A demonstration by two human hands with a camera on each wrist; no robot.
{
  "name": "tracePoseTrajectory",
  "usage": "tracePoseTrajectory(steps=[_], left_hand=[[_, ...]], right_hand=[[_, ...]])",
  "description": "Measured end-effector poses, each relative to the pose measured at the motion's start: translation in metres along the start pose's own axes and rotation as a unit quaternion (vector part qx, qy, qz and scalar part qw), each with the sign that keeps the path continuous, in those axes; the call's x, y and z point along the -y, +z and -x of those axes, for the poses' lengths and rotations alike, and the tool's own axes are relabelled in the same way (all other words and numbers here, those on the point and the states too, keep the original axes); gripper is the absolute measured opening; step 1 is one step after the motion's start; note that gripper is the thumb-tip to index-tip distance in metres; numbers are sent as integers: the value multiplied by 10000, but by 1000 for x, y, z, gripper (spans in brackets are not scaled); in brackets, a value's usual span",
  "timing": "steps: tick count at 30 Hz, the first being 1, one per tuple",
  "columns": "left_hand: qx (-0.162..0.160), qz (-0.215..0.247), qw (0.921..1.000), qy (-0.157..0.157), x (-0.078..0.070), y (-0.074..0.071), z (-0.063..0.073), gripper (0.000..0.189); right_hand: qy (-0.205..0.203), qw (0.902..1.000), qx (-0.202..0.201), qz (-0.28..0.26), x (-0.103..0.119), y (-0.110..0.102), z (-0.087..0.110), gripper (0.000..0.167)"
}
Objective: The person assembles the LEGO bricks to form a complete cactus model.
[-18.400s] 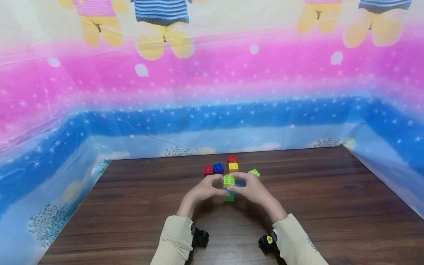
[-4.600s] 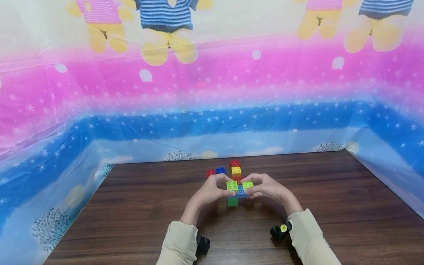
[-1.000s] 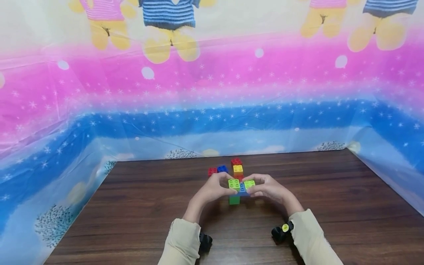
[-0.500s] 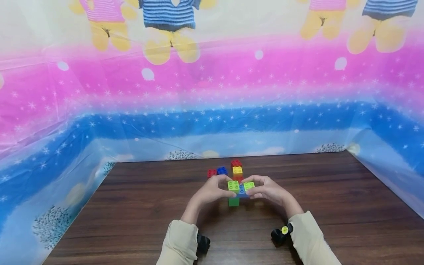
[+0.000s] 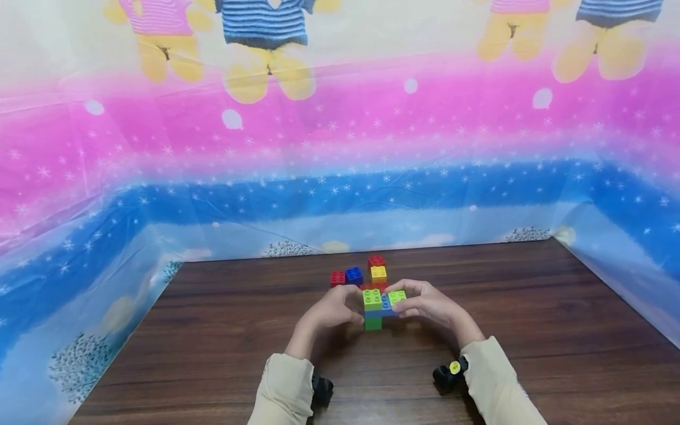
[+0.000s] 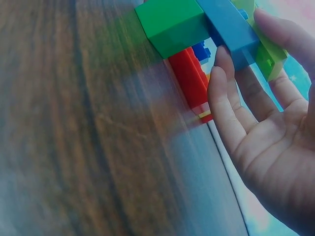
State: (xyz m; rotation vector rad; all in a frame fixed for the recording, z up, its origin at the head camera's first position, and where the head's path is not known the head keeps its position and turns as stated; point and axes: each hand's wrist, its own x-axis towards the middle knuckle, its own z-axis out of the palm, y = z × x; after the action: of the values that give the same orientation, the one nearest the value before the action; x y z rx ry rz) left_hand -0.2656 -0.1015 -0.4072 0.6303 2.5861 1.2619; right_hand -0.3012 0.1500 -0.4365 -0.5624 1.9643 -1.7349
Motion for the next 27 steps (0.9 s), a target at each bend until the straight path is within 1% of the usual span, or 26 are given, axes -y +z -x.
tracePoseTrajectory(steps=[5, 12, 15, 17, 21, 23, 27], left_hand=[[-91, -4, 10000, 11, 0, 0, -1, 32], [-417, -87, 9991, -48, 0, 3, -6, 26], [-585, -47, 9983, -68, 0, 5, -12, 25], [-770, -58, 9970, -81, 0, 5, -15, 23], [-1065, 11, 9943, -94, 3, 2, -21, 21], [-1142, 77, 9934, -107, 6, -1, -24, 22], [-1163, 131, 9929, -189, 10, -2, -30, 23]], right_hand=[[20, 10000, 10, 5, 1, 0, 0, 37], [-5, 10000, 50, 12, 0, 0, 0, 39], [-47, 9999, 112, 7, -2, -2, 1, 38], [-86, 9999, 150, 9, -3, -2, 2, 38], [-129, 9998, 149, 23, -2, -1, 2, 37], [-109, 9999, 128, 6, -2, -1, 2, 38], [3, 10000, 76, 32, -2, -2, 1, 41]])
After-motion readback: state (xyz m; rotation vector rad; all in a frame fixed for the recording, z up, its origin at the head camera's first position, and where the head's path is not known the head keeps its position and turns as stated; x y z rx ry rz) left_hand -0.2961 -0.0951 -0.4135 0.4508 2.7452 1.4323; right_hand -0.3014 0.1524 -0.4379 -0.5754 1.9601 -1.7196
